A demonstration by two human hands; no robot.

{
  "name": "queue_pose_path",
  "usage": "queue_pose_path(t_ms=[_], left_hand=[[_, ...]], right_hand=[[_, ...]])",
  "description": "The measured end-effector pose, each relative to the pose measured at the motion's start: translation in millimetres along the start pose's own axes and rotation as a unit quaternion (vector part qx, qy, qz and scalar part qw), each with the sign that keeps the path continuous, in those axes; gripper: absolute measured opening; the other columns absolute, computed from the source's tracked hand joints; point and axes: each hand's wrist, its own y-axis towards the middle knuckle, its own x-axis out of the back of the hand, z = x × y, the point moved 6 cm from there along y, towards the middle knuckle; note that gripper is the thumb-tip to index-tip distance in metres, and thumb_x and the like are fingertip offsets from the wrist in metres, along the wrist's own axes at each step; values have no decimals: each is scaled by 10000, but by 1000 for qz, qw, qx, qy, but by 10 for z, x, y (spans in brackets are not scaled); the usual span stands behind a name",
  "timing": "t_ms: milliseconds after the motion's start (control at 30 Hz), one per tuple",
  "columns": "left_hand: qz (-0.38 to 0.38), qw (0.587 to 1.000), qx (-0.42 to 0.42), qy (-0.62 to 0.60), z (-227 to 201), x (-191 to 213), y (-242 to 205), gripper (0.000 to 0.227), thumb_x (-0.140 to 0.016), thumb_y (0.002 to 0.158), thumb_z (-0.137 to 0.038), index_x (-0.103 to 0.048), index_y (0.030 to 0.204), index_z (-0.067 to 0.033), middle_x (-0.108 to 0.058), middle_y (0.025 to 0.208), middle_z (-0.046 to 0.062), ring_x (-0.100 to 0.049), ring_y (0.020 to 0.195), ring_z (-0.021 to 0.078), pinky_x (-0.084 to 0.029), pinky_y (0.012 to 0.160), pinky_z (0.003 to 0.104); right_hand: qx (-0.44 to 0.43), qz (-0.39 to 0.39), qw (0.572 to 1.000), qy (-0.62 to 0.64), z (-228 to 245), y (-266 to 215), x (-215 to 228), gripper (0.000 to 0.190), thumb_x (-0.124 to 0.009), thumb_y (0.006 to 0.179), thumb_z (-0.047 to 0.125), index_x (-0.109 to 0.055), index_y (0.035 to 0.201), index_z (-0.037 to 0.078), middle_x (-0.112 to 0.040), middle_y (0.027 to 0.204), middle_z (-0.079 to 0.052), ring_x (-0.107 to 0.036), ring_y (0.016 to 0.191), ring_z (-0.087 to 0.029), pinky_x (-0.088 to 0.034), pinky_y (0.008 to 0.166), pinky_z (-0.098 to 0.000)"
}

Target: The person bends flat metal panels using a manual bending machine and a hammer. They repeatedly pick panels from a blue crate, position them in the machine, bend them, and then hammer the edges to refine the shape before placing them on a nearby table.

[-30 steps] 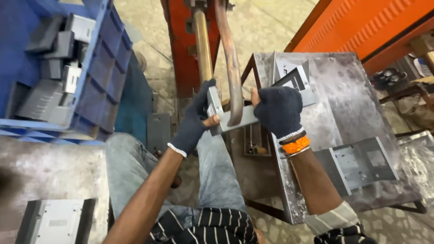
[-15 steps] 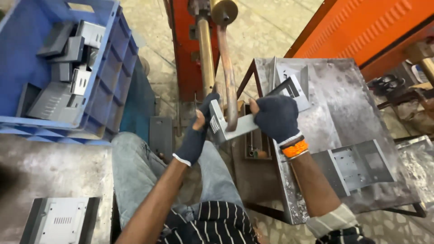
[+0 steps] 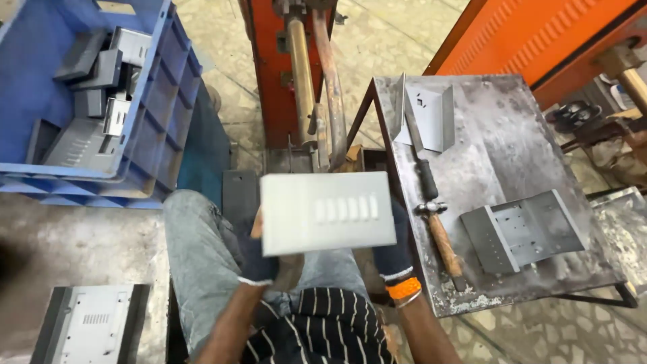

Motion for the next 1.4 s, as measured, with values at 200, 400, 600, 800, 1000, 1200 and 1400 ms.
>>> queue_pose_path(t_ms=[200,400,600,800,1000,1200,1400], left_hand=[[108,834,-264,472,-1405,-664,318,461,-676,947,-465,-799,659,-127,-644,520,102,-584,409,252,-482,527,386],[182,716,-303,602,-1612,-976,842,447,-710,859,-530,-800,651,-145,-648,564,141,-640,512,326,-508,536,453],[210,697,-233,644,-1498,-980,991,439,-696,888,-505,-806,679,-135,-665,589,154,-667,557,333,-528,587,475],[210,701,-266,627,-1505,-1024,986,378,-690,879,-437,-812,701,-126,-682,612,145,-677,571,336,-534,592,483],[227,700,-249,630,-1402,-1009,965,349,-698,877,-407,-807,706,-124,-685,628,149,-681,569,346,-546,607,474],[227,699,-262,626,-1422,-1014,955,282,-744,784,-381,-790,667,-129,-668,634,177,-667,608,375,-529,607,512],[209,709,-314,596,-1465,-1066,1048,325,-728,819,-376,-772,639,-109,-665,639,184,-661,619,391,-527,614,519]], right_hand=[[-19,-51,999,1,818,148,-255,488,-590,1084,308,-620,1434,-29,-648,1206,-108,-608,1023,-173,-539,886,-320],[29,200,973,113,895,369,-913,782,-733,972,283,-328,1591,31,-483,1527,-107,-514,1358,-236,-425,1147,-391],[122,194,973,-18,1064,452,-1013,968,-726,949,517,-288,1655,21,-393,1681,-122,-385,1551,-219,-333,1264,-372],[77,188,978,39,879,502,-994,1038,-781,895,532,-286,1637,0,-435,1616,-147,-434,1480,-239,-373,1214,-376],[61,193,978,55,795,456,-974,930,-807,899,413,-365,1588,-28,-535,1525,-151,-519,1423,-231,-409,1211,-365],[51,206,974,78,688,419,-907,887,-808,910,401,-397,1577,-15,-533,1536,-115,-516,1412,-214,-410,1195,-348],[-44,119,992,29,379,639,-684,757,-638,1056,270,-404,1736,31,-427,1052,-183,-412,977,-268,-388,930,-369]])
